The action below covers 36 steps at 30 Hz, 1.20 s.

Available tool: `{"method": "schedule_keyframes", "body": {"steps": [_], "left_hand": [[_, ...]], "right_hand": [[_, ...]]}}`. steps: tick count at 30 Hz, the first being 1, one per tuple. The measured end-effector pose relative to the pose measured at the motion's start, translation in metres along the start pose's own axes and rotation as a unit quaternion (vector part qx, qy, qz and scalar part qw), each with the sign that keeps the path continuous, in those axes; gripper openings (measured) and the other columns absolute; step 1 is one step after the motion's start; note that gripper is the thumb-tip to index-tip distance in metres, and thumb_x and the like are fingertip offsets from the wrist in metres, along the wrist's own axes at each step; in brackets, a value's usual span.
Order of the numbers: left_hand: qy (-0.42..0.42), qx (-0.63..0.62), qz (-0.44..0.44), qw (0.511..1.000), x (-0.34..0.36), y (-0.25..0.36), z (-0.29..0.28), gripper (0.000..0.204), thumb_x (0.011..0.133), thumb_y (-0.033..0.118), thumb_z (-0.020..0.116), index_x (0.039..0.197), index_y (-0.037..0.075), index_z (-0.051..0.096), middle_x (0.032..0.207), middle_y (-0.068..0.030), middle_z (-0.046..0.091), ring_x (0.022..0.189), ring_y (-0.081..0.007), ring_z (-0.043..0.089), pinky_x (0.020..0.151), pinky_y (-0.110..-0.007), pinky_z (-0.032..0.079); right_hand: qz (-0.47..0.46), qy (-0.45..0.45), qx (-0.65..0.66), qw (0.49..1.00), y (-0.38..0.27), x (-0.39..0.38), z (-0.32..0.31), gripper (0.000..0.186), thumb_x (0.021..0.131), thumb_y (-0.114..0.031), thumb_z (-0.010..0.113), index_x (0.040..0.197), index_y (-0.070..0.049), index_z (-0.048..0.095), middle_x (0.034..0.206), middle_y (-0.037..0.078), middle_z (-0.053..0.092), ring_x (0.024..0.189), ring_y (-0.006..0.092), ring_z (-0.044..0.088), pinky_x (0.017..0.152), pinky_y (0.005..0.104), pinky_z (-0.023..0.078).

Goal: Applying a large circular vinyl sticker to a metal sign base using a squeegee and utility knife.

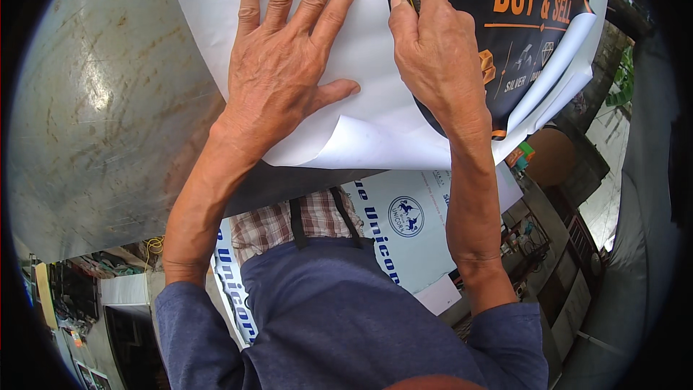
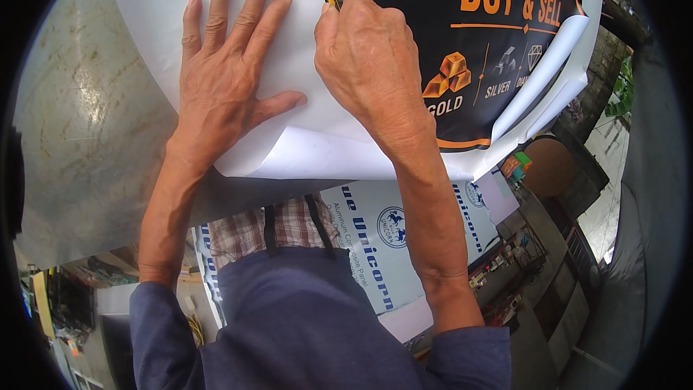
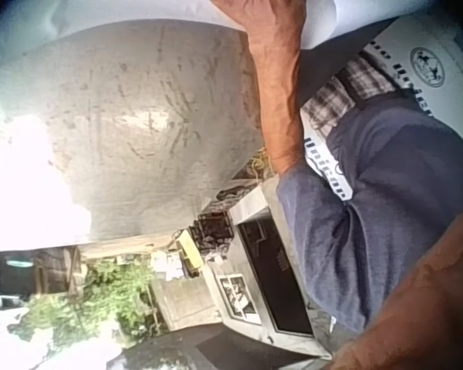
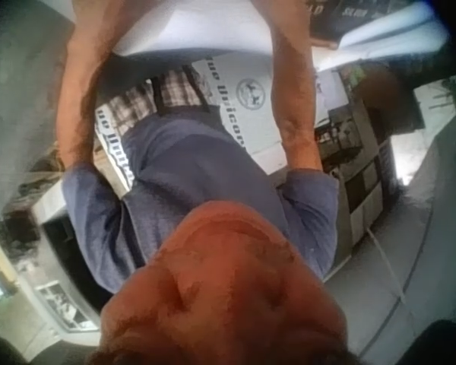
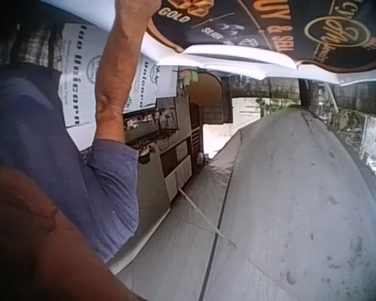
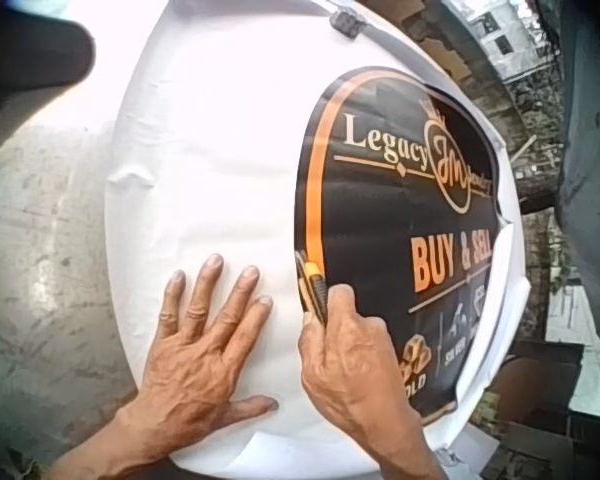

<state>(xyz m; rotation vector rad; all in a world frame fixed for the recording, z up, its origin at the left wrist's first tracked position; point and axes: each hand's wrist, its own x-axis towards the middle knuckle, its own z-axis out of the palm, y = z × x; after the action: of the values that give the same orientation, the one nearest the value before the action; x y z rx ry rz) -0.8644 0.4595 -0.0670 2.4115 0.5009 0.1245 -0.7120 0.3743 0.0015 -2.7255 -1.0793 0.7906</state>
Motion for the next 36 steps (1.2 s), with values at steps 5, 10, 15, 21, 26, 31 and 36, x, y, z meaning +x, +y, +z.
{"method": "schedule_keyframes", "body": {"steps": [5, 10, 15, 21, 26, 31, 36], "left_hand": [[0.001, 0.002, 0.001, 1.000, -0.002, 0.000, -0.002, 0.119, 0.056, 0.055, 0.089, 0.159, 0.022, 0.039, 0.170, -0.0016, 0.025, 0.160, -0.0309, 0.009, 0.129, -0.053, 0.001], [0.003, 0.000, 0.001, 1.000, -0.002, 0.000, -0.002, 0.119, 0.055, 0.054, 0.089, 0.159, 0.022, 0.040, 0.171, -0.0014, 0.025, 0.160, -0.0309, 0.009, 0.129, -0.053, 0.002], [0.006, 0.000, 0.001, 1.000, -0.003, -0.002, 0.000, 0.120, 0.054, 0.054, 0.090, 0.159, 0.022, 0.040, 0.170, -0.0010, 0.025, 0.159, -0.0312, 0.009, 0.129, -0.054, 0.003], [0.016, -0.012, 0.001, 1.000, -0.002, -0.001, -0.001, 0.116, 0.057, 0.050, 0.091, 0.158, 0.023, 0.042, 0.170, 0.0002, 0.027, 0.159, -0.0319, 0.011, 0.129, -0.054, 0.005], [-0.075, -0.008, 0.016, 0.997, 0.004, -0.005, -0.014, 0.101, 0.072, 0.057, 0.084, 0.152, 0.006, 0.047, 0.167, -0.0179, 0.027, 0.157, -0.0440, 0.007, 0.126, -0.062, 0.002], [-0.071, 0.005, 0.021, 0.997, 0.005, -0.003, -0.014, 0.106, 0.070, 0.058, 0.085, 0.152, 0.005, 0.046, 0.167, -0.0189, 0.027, 0.158, -0.0438, 0.007, 0.126, -0.061, 0.002], [0.386, 0.104, 0.184, 0.898, 0.019, -0.063, 0.082, 0.106, 0.070, 0.059, 0.085, 0.153, 0.005, 0.045, 0.168, -0.0188, 0.026, 0.158, -0.0432, 0.006, 0.127, -0.061, 0.001]], "right_hand": [[0.006, -0.008, -0.017, 1.000, -0.005, 0.000, -0.001, 0.022, 0.101, -0.018, 0.054, 0.096, 0.003, 0.050, 0.074, 0.032, 0.068, 0.068, 0.0450, 0.073, 0.062, 0.0499, 0.060], [0.010, -0.002, -0.014, 1.000, -0.004, -0.002, 0.002, 0.021, 0.101, -0.018, 0.054, 0.096, 0.002, 0.049, 0.073, 0.032, 0.068, 0.068, 0.0451, 0.073, 0.059, 0.0487, 0.061], [0.016, -0.014, -0.016, 1.000, -0.006, -0.002, 0.000, 0.021, 0.101, -0.018, 0.054, 0.096, 0.002, 0.049, 0.072, 0.031, 0.067, 0.067, 0.0446, 0.073, 0.057, 0.0485, 0.060], [0.014, -0.009, -0.017, 1.000, -0.008, -0.004, 0.002, 0.020, 0.101, -0.017, 0.054, 0.096, 0.001, 0.048, 0.071, 0.031, 0.067, 0.066, 0.0447, 0.073, 0.056, 0.0486, 0.060], [0.020, -0.016, -0.020, 0.999, -0.008, -0.005, 0.000, 0.020, 0.101, -0.017, 0.054, 0.096, 0.001, 0.048, 0.070, 0.032, 0.067, 0.066, 0.0451, 0.073, 0.056, 0.0488, 0.059], [0.014, -0.008, -0.025, 1.000, -0.005, -0.007, 0.002, 0.020, 0.101, -0.017, 0.054, 0.096, 0.001, 0.048, 0.069, 0.031, 0.067, 0.064, 0.0432, 0.073, 0.054, 0.0475, 0.059], [-0.005, -0.011, -0.020, 1.000, -0.018, -0.006, 0.006, 0.019, 0.101, -0.017, 0.055, 0.097, 0.001, 0.048, 0.068, 0.031, 0.067, 0.063, 0.0430, 0.073, 0.053, 0.0468, 0.059]]}}
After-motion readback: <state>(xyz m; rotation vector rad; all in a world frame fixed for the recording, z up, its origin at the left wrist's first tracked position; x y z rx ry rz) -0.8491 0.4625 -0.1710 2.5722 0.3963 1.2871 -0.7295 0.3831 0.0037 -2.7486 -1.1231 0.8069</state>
